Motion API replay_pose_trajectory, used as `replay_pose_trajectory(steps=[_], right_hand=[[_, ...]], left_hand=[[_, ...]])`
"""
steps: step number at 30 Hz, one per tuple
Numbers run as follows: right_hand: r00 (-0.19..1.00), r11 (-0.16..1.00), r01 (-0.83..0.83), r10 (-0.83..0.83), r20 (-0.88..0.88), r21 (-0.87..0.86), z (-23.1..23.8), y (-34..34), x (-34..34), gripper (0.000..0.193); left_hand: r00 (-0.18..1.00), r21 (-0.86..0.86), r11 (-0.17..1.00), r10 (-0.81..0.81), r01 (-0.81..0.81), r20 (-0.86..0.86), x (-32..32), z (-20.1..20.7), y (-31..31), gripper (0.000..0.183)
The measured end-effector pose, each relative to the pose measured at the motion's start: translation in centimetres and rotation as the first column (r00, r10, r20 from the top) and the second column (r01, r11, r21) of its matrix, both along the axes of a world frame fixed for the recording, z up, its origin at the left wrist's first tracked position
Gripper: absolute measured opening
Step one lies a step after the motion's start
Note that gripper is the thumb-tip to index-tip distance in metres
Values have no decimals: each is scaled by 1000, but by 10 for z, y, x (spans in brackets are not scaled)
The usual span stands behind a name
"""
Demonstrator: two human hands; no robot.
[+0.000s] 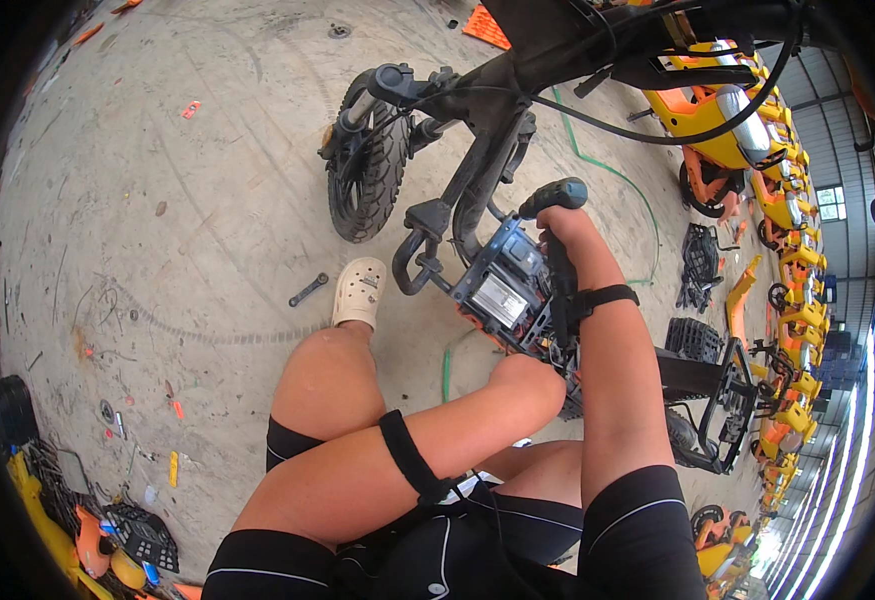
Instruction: The person uses a power drill and their hands to secure wiring and mechanical components to a motorcycle frame while seated on the floor.
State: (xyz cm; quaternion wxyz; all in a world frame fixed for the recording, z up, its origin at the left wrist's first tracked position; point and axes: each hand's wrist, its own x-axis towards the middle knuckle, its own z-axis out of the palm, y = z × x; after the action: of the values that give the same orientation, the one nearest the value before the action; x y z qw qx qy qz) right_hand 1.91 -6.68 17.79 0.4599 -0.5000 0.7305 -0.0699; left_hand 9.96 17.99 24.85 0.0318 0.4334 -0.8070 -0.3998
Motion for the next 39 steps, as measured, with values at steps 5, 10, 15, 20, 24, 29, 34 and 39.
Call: replay_pose_trajectory(steps=[5,10,15,20,24,29,34,39], right_hand=[[999,999,-44,45,-10,6,1,-1,0,22],[999,999,-37,37,-9,10,-1,0,1,21],[997,997,-71,71,-32,4,-3,-3,0,21],[998,999,-45,45,-38,5,-2,-1,2,23],[1000,1000,-18,18,-22,16,-3,-2,1,23],[998,1000,10,-12,64,29,-5,-4,-12,20],[997,999,33,-35,65,31,-4,-1,-10,23],[999,1000,-6,5,32,17,-6,-2,-7,24]], left_hand=[[1000,-4,1000,9,-9,-5,0,1,0,21],[1000,32,999,10,-10,-3,0,3,-2,21],[999,73,997,-22,19,42,1,7,-3,24],[997,78,996,-44,39,68,-1,6,-4,26],[997,83,996,-41,36,63,-1,5,-4,26],[996,99,994,-61,54,68,-1,5,-5,27],[995,105,993,-66,58,77,0,10,-6,27],[995,116,991,-75,67,70,1,11,-6,26]])
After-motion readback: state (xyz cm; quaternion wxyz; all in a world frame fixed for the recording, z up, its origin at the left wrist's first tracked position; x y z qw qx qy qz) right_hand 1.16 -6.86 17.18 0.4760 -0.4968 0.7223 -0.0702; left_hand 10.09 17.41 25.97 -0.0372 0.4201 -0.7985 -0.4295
